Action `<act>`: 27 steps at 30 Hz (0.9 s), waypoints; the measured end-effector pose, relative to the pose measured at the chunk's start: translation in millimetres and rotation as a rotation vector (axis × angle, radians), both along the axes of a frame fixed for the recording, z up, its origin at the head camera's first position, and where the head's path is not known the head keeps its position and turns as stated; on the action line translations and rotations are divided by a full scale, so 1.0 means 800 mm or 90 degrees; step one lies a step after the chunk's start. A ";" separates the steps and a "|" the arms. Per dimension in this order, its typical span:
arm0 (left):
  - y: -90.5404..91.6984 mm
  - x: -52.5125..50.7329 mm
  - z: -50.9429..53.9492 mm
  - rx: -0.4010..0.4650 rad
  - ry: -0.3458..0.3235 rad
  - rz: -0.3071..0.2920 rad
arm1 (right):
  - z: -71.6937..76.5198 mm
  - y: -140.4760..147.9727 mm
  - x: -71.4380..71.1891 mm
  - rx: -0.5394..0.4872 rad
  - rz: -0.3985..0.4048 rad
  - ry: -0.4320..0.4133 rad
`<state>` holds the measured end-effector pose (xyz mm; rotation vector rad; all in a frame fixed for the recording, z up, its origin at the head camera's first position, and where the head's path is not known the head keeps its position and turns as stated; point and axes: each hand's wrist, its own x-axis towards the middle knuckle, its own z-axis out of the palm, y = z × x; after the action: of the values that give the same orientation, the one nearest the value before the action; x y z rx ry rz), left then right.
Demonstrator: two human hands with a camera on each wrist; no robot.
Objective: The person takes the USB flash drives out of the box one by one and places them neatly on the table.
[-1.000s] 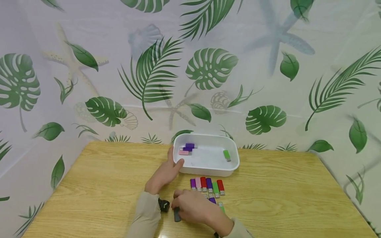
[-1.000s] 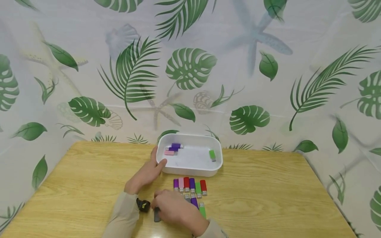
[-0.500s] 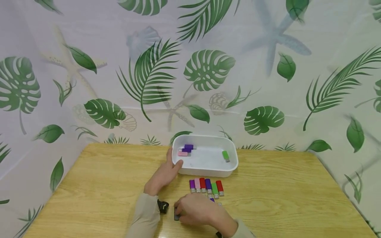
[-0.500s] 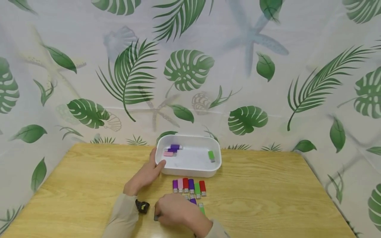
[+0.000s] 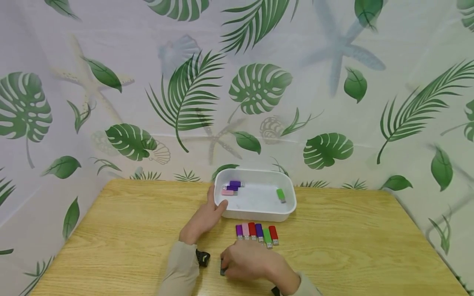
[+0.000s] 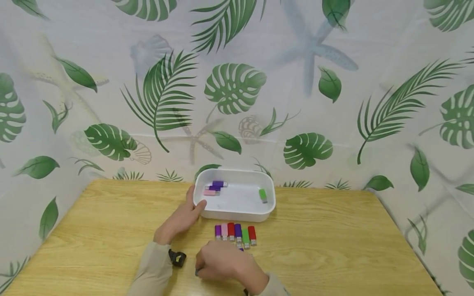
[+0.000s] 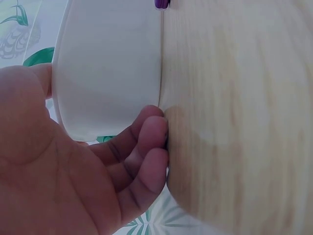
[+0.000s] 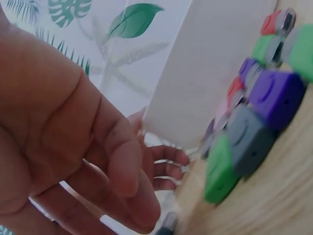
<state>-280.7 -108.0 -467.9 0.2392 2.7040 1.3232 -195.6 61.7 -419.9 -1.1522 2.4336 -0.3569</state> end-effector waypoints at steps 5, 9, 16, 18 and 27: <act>0.001 0.000 0.001 0.001 0.001 0.001 | 0.000 -0.004 0.007 0.016 0.046 -0.001; 0.001 0.000 0.002 0.001 0.003 -0.001 | -0.001 -0.005 0.009 0.053 0.034 -0.001; 0.001 0.001 0.003 0.000 -0.003 0.002 | -0.003 -0.003 0.005 0.055 0.025 -0.012; 0.001 0.001 0.003 0.004 -0.005 0.003 | -0.004 -0.002 0.004 0.050 0.025 -0.016; 0.001 0.001 0.002 0.011 -0.017 0.005 | -0.001 0.006 -0.002 0.029 0.036 0.001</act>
<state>-280.3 -107.4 -466.6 0.2109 2.6760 1.3433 -196.9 66.7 -420.5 -1.1987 2.3931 -0.2828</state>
